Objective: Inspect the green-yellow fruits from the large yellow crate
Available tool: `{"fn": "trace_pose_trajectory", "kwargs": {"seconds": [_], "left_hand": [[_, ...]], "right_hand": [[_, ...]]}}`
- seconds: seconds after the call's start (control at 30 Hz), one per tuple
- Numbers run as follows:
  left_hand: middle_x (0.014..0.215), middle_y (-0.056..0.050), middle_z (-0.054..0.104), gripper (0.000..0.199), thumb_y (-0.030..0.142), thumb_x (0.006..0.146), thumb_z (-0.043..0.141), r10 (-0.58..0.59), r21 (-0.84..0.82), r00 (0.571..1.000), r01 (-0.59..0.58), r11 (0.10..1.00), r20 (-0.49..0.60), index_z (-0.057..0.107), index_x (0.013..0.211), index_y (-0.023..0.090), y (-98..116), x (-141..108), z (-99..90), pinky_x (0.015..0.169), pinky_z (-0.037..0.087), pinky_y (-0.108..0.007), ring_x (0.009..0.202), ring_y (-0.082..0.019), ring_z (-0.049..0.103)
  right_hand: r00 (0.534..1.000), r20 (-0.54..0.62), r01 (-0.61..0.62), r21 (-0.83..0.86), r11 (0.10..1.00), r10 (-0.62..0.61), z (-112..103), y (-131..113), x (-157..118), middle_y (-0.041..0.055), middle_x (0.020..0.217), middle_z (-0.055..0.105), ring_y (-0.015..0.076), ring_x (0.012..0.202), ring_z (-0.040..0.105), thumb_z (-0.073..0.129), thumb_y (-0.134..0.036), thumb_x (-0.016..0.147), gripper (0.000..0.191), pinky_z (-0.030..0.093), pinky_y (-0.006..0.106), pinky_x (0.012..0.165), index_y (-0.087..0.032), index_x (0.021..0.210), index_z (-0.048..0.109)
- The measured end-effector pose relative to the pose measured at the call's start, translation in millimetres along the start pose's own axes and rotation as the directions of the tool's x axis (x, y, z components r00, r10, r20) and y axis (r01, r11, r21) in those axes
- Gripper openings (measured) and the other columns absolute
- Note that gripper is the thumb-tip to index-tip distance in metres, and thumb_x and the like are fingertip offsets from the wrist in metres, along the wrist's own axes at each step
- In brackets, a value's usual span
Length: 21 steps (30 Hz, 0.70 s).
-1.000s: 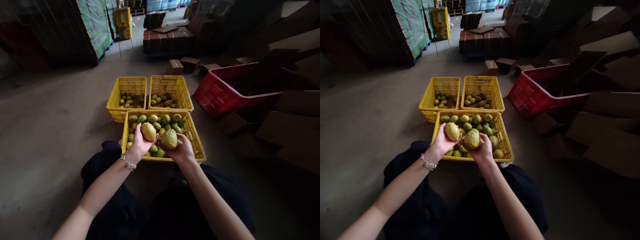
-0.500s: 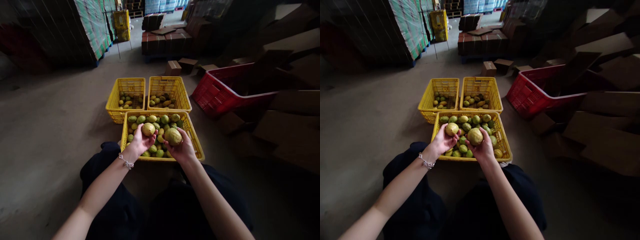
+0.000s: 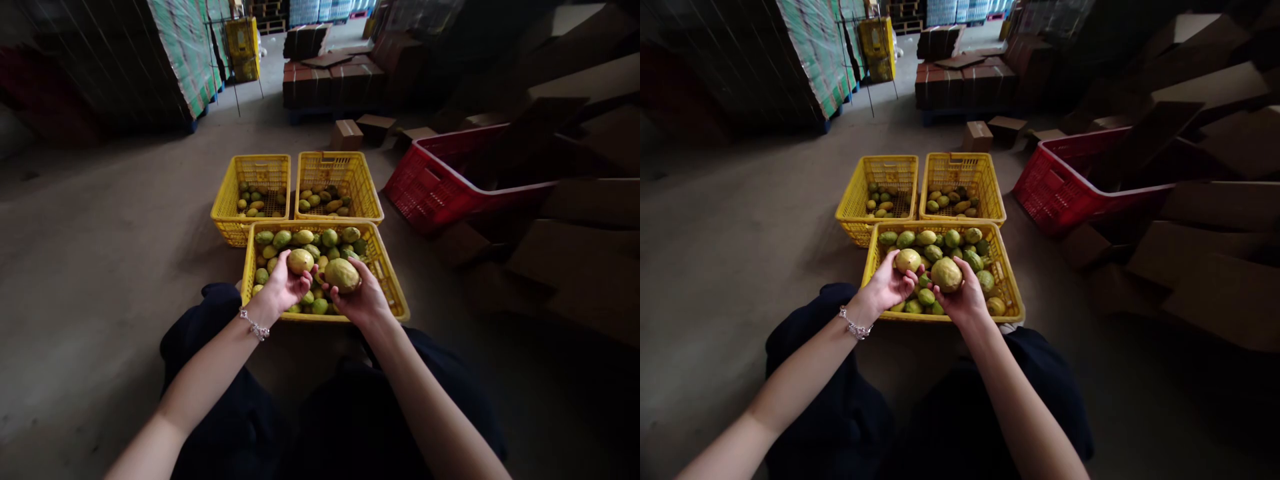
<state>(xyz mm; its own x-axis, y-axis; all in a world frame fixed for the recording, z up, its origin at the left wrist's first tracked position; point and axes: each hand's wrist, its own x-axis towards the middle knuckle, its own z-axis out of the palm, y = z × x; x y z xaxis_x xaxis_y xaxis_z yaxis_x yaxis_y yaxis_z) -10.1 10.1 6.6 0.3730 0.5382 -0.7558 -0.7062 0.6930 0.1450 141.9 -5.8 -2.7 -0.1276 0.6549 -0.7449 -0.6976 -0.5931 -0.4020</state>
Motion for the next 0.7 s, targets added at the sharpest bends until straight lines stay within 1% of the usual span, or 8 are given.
{"fn": "trace_pose_trajectory", "kwargs": {"seconds": [0.1, 0.17, 0.23, 0.33, 0.4, 0.47, 0.6, 0.7], "left_hand": [[0.068, -0.009, 0.061, 0.049, 0.048, 0.099, 0.039, 0.060, 0.071, 0.998, -0.061, 0.996, 0.008, 0.062, 0.101, 0.005, -4.0, 1.4, -0.1, 0.035, 0.043, -0.014, 0.043, -0.008, 0.050], [0.071, -0.010, 0.063, 0.045, 0.045, 0.099, 0.041, 0.196, 0.144, 0.980, -0.197, 0.970, 0.020, 0.063, 0.102, 0.006, -8.5, 1.3, 1.8, 0.040, 0.048, -0.016, 0.049, -0.010, 0.056], [0.082, -0.008, 0.067, 0.026, 0.034, 0.097, 0.052, 0.417, 0.170, 0.908, -0.419, 0.892, 0.049, 0.062, 0.107, 0.012, -12.5, -0.1, 4.8, 0.049, 0.054, -0.017, 0.062, -0.012, 0.064], [0.102, -0.002, 0.068, 0.030, 0.013, 0.086, 0.067, 0.676, 0.177, 0.724, -0.689, 0.703, 0.137, 0.059, 0.114, 0.022, -13.9, -2.1, 6.7, 0.066, 0.057, -0.017, 0.086, -0.013, 0.067], [0.109, -0.002, 0.067, 0.039, 0.011, 0.081, 0.073, 0.750, 0.257, 0.616, -0.786, 0.563, 0.242, 0.058, 0.115, 0.023, -12.3, -1.0, 3.6, 0.077, 0.058, -0.020, 0.098, -0.015, 0.066], [0.117, -0.004, 0.064, 0.045, 0.017, 0.079, 0.077, 0.798, 0.366, 0.475, -0.865, 0.344, 0.371, 0.056, 0.118, 0.023, -10.6, 2.5, -2.8, 0.086, 0.057, -0.027, 0.106, -0.019, 0.064], [0.133, -0.010, 0.054, 0.055, 0.032, 0.083, 0.074, 0.744, 0.458, 0.122, -0.848, -0.265, 0.657, 0.048, 0.132, 0.027, -9.6, 10.0, -15.0, 0.099, 0.052, -0.039, 0.119, -0.023, 0.058], [0.130, -0.010, 0.056, 0.056, 0.034, 0.086, 0.071, 0.612, 0.412, -0.029, -0.714, -0.566, 0.791, 0.046, 0.135, 0.027, -9.0, 10.0, -17.4, 0.105, 0.047, -0.042, 0.122, -0.024, 0.056]], "right_hand": [[0.999, 0.021, 0.040, 0.032, 0.999, -0.041, 0.0, 0.6, -0.1, 0.0105, 0.063, 0.073, 0.0180, 0.049, 0.067, 0.049, -0.030, 0.094, 0.025, 0.053, 0.022, 0.038, -0.013, 0.085, 0.064], [0.994, 0.061, 0.091, 0.056, 0.994, -0.094, -0.1, 1.3, -0.4, 0.0077, 0.067, 0.073, 0.0184, 0.053, 0.069, 0.052, -0.023, 0.092, 0.016, 0.057, 0.025, 0.043, -0.015, 0.085, 0.064], [0.980, 0.114, 0.161, 0.053, 0.986, -0.166, -0.3, 2.2, -1.0, 0.0048, 0.073, 0.074, 0.0191, 0.060, 0.071, 0.055, -0.014, 0.087, 0.008, 0.062, 0.030, 0.050, -0.017, 0.086, 0.063], [0.940, 0.187, 0.293, -0.008, 0.956, -0.287, -1.7, 4.9, -1.7, 0.0012, 0.084, 0.075, 0.0200, 0.070, 0.073, 0.063, -0.006, 0.077, 0.019, 0.064, 0.037, 0.060, -0.021, 0.089, 0.063], [0.900, 0.223, 0.395, -0.054, 0.917, -0.374, -3.4, 8.0, -1.9, -0.0011, 0.089, 0.074, 0.0197, 0.075, 0.072, 0.070, -0.007, 0.071, 0.028, 0.065, 0.039, 0.063, -0.023, 0.093, 0.063], [0.841, 0.243, 0.519, -0.109, 0.848, -0.484, -5.5, 11.9, -2.0, -0.0030, 0.091, 0.071, 0.0185, 0.077, 0.070, 0.080, -0.013, 0.065, 0.040, 0.064, 0.037, 0.065, -0.027, 0.100, 0.065], [0.612, 0.292, 0.790, -0.275, 0.549, -0.735, -8.8, 18.0, -4.0, -0.0035, 0.094, 0.068, 0.0181, 0.082, 0.066, 0.088, -0.023, 0.059, 0.057, 0.061, 0.033, 0.073, -0.032, 0.111, 0.065], [0.439, 0.312, 0.875, -0.360, 0.323, -0.842, -9.7, 18.3, -6.7, -0.0020, 0.101, 0.067, 0.0190, 0.087, 0.065, 0.085, -0.024, 0.063, 0.054, 0.057, 0.034, 0.081, -0.031, 0.112, 0.063]]}}
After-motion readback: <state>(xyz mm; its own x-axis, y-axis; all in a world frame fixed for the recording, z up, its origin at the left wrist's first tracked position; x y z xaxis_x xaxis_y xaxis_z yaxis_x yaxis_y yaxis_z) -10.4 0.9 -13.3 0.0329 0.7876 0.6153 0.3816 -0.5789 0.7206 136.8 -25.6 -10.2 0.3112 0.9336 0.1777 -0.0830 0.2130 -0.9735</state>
